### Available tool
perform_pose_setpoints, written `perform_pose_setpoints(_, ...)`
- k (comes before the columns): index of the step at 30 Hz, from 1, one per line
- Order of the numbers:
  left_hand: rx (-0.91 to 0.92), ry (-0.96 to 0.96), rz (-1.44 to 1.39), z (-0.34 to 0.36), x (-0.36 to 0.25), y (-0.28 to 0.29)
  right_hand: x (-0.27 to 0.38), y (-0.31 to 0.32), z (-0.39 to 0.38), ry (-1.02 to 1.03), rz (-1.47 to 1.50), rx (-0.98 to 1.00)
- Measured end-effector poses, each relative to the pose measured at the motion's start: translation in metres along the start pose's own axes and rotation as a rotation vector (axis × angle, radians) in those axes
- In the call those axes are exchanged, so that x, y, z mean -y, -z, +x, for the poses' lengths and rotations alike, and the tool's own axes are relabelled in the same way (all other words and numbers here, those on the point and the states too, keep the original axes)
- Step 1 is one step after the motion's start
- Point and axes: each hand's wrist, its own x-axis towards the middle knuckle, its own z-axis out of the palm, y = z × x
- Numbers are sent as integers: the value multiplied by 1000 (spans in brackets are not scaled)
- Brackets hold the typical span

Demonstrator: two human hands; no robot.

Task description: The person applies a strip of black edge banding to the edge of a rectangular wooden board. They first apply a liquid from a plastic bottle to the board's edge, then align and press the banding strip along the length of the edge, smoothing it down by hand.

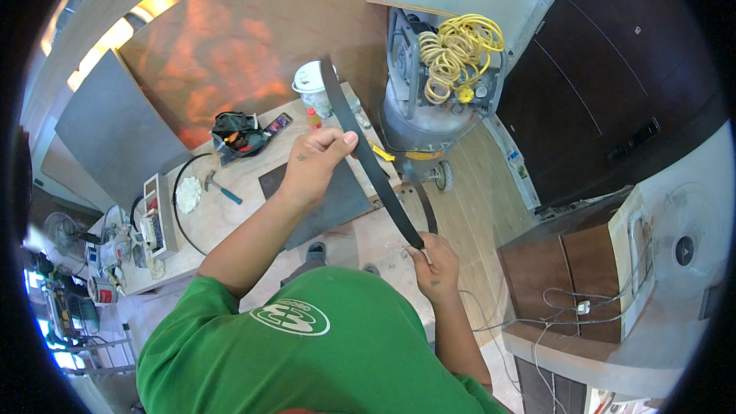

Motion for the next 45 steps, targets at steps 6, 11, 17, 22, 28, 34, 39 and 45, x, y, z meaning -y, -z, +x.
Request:
perform_pose_setpoints(6, -99, -93, 81, 0, -3, -1, -7, 1, -10, -16, -45, -9)
perform_pose_setpoints(11, -231, -366, 566, -5, -10, -3, 1, 6, -4, 28, -116, 22)
perform_pose_setpoints(17, -481, -483, 551, 5, -8, 6, 19, -2, 9, 112, -125, 14)
perform_pose_setpoints(22, -664, -229, 378, 34, -11, 89, -7, 4, -6, 52, -208, 13)
perform_pose_setpoints(28, -23, 370, 752, -35, 54, 72, -1, 0, -4, -99, -71, 37)
perform_pose_setpoints(34, 554, 266, 27, -83, 109, 23, -6, -19, 2, -109, 111, 160)
perform_pose_setpoints(39, 134, 418, -488, -55, 66, -29, -2, -34, 10, -255, 276, 321)
perform_pose_setpoints(45, -303, 347, -852, 4, 25, -11, -32, -21, -10, -483, 352, 370)
